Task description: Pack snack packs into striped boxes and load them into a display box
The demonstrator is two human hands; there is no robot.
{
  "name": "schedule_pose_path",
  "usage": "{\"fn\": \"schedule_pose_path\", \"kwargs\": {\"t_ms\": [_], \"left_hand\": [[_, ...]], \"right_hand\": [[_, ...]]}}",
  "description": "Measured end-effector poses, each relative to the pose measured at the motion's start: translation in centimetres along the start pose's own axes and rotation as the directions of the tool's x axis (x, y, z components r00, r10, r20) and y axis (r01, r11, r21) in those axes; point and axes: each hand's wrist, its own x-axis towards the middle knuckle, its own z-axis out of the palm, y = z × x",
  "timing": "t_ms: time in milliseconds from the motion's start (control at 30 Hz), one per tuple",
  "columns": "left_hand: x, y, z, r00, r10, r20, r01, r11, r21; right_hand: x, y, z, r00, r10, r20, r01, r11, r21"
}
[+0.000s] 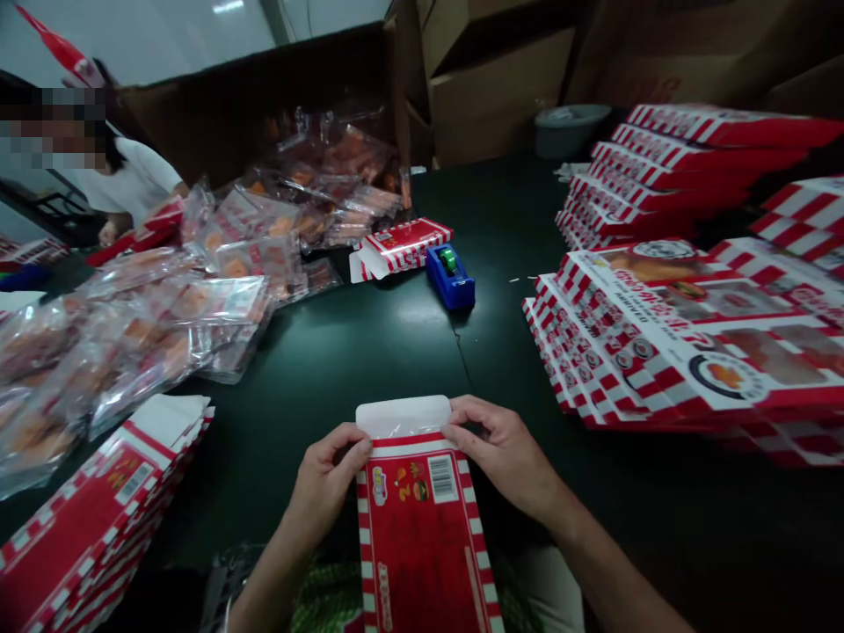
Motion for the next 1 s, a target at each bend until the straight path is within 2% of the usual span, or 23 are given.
{"fn": "schedule_pose_path", "kwargs": {"t_ms": [100, 167, 233, 333, 433, 500, 600, 667, 733, 800, 900, 1000], "left_hand": [[0.8, 0.1, 1.0, 0.999, -0.032, -0.022, 0.029, 0.991, -0.128], [1.1, -0.1, 1.7, 0.995, -0.075, -0.061, 0.057, 0.966, -0.252], [1.1, -0.3, 2.3, 0.994, -0.069, -0.082, 0.041, 0.953, -0.299], [0.8, -0.2, 2.6, 0.998, 0.030, -0.049, -0.041, 0.972, -0.232], [0.5, 0.8, 2.6, 0.996, 0.083, 0.036, -0.075, 0.980, -0.187], [0.7, 1.6, 2.8, 0.997, 0.067, 0.047, -0.055, 0.976, -0.210], [1.2, 2.6, 3.0, 0.999, -0.007, 0.034, 0.018, 0.949, -0.316], [1.4, 2.6, 3.0, 0.994, -0.036, 0.099, 0.068, 0.937, -0.342], [1.5, 2.3, 2.8, 0.986, -0.039, 0.163, 0.082, 0.961, -0.265], [1.6, 1.9, 2.6, 0.985, -0.054, 0.165, 0.078, 0.987, -0.143], [3.0, 1.7, 2.4, 0.990, -0.067, 0.120, 0.077, 0.994, -0.077], [5.9, 2.0, 1.8, 0.994, -0.052, 0.095, 0.064, 0.990, -0.129]], "right_hand": [[0.0, 0.1, -0.1, 0.996, -0.013, -0.087, 0.006, 0.996, -0.088], [-0.2, 0.3, -0.2, 0.987, 0.031, -0.157, -0.038, 0.998, -0.044], [-0.6, 0.6, -0.5, 0.983, 0.052, -0.178, -0.055, 0.998, -0.014], [-1.4, 0.8, -1.1, 0.995, -0.007, -0.101, 0.000, 0.998, -0.066], [-2.1, 0.6, -1.3, 0.996, -0.005, -0.092, 0.006, 1.000, 0.010], [-2.2, 0.1, -1.2, 0.991, 0.041, -0.127, -0.031, 0.997, 0.077], [-1.9, -0.7, -1.0, 0.991, 0.065, -0.116, -0.052, 0.992, 0.117], [-1.7, -0.9, -0.8, 0.995, 0.054, -0.090, -0.044, 0.993, 0.113], [-1.6, -0.7, -0.5, 0.995, 0.051, -0.085, -0.045, 0.996, 0.073], [-1.4, -0.2, -0.4, 0.993, 0.079, -0.089, -0.075, 0.996, 0.045], [0.0, 0.3, -0.5, 0.983, 0.167, -0.070, -0.160, 0.982, 0.099], [3.0, 0.1, -0.8, 0.963, 0.270, -0.003, -0.267, 0.952, 0.152]]}}
